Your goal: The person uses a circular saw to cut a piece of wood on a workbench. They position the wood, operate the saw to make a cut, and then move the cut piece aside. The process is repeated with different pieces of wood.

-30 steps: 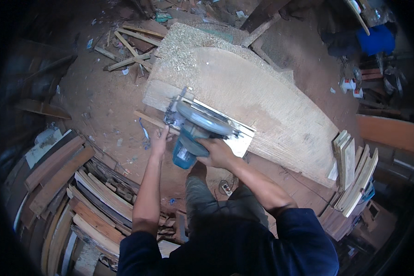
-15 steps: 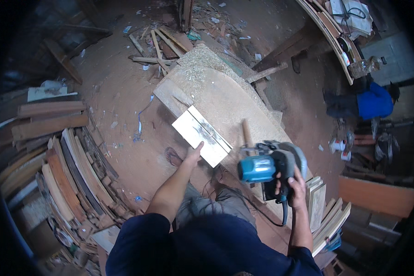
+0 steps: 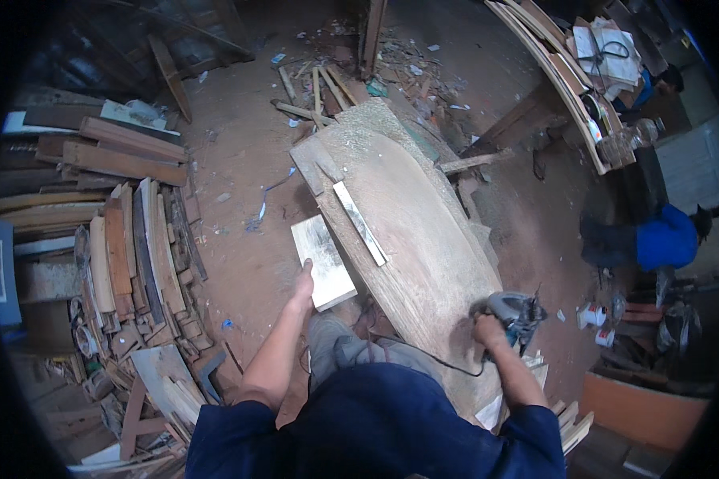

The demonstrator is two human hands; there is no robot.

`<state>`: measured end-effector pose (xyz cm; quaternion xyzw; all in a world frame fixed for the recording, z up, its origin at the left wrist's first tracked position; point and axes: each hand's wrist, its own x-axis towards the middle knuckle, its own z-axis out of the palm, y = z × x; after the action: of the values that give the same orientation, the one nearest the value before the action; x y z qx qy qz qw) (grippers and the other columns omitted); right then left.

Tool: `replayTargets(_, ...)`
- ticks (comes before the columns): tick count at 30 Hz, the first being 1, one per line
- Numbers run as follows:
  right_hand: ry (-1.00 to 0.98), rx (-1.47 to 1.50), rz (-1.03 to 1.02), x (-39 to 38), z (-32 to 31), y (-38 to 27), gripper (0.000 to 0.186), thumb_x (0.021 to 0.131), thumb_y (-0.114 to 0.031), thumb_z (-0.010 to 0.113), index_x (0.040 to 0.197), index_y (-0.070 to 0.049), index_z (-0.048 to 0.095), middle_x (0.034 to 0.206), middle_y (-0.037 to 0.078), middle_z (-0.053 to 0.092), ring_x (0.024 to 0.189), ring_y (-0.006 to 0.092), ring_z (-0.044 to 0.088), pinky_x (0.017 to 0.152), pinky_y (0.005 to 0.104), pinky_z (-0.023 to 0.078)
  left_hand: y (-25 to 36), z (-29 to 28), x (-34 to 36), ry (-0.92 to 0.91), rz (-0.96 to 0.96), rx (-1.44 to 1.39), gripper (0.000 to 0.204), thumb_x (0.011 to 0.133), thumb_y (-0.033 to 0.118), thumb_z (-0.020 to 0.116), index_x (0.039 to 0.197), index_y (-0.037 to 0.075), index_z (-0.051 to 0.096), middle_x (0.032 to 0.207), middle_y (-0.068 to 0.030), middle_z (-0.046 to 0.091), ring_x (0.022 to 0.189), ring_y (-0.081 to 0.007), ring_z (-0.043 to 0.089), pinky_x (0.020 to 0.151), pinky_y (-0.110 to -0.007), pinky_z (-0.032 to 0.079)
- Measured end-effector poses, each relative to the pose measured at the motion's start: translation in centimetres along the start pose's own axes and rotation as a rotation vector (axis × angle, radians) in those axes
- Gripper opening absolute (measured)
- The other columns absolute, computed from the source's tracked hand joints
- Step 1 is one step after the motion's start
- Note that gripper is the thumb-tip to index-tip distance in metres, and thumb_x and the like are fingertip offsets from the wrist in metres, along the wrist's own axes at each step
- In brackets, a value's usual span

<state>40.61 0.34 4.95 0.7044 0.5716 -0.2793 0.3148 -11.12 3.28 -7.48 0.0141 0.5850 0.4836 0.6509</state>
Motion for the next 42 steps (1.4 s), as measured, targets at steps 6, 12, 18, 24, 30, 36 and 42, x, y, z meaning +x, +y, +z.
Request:
replayTargets(6,-0.127,-0.482,-0.145,7.2,15.2,-3.9,0.031,0.088,-0.024,0.062,0.107,-0.004,0.074,0.117,0.016,0.071,0.104,0.0287,0.071,0.086,0.0376,0.057,3.9,-1.3,-6.6,-0.097,-0.109,-0.114,0.055,0.105,0.040,0.048,0.139,-0.003,0.048,0.127,-0.0149,0.065,0.108,-0.0240,0.067,0.093,-0.038,0.056)
replayTargets(12,0.025,-0.281,-0.093,6.0,16.0,-2.7,0.033,0.084,-0.029,0.068,0.104,-0.004,0.074,0.108,0.012,0.073,0.094,0.0264,0.073,0.077,0.0361,0.058,7.5,0.1,-7.3,-0.230,-0.173,-0.236,0.055,0.103,0.044,0.051,0.137,0.002,0.054,0.122,-0.0115,0.068,0.101,-0.0204,0.070,0.090,-0.036,0.057)
replayTargets(18,0.039,-0.193,-0.054,-0.6,6.8,-11.8,0.056,0.084,-0.033,0.066,0.126,0.003,0.060,0.112,0.022,0.068,0.105,0.0336,0.068,0.091,0.0424,0.054,8.8,1.5,-4.8,-0.250,-0.216,-0.115,0.057,0.102,0.052,0.046,0.136,0.007,0.057,0.115,-0.0093,0.071,0.095,-0.0181,0.070,0.079,-0.033,0.060)
replayTargets(24,0.419,0.346,-0.348,6.6,2.0,-26.1,0.073,0.085,-0.036,0.069,0.140,0.004,0.042,0.121,0.028,0.059,0.106,0.0405,0.063,0.091,0.0476,0.053,7.5,-2.4,-2.5,-0.388,-0.374,-0.229,0.051,0.103,0.052,0.043,0.129,0.012,0.061,0.097,-0.0020,0.073,0.068,-0.0130,0.069,0.052,-0.031,0.058)
replayTargets(30,0.348,0.249,-0.306,12.4,-1.1,-33.9,0.066,0.086,-0.029,0.068,0.139,0.003,0.043,0.121,0.028,0.057,0.105,0.0433,0.062,0.092,0.0482,0.052,11.4,-2.3,-7.0,-0.131,-0.370,-0.117,0.041,0.103,0.045,0.049,0.120,0.011,0.063,0.093,-0.0050,0.072,0.070,-0.0181,0.068,0.059,-0.034,0.057)
replayTargets(36,0.329,0.693,-0.477,8.6,0.1,-35.1,0.049,0.092,-0.024,0.060,0.128,0.007,0.049,0.116,0.035,0.059,0.112,0.0481,0.060,0.094,0.0526,0.047,9.5,-9.3,-9.3,0.002,-0.351,-0.059,0.053,0.106,0.045,0.043,0.143,0.007,0.050,0.132,-0.0115,0.063,0.113,-0.0235,0.065,0.099,-0.039,0.052)
replayTargets(42,0.338,1.053,-0.553,10.9,-14.5,-41.3,0.065,0.092,-0.034,0.070,0.139,0.003,0.045,0.120,0.028,0.062,0.110,0.0283,0.063,0.094,0.0386,0.050,4.7,-15.3,-8.4,-0.060,-0.347,-0.111,0.058,0.106,0.050,0.038,0.145,0.009,0.047,0.136,-0.0117,0.061,0.116,-0.0254,0.063,0.100,-0.039,0.052)
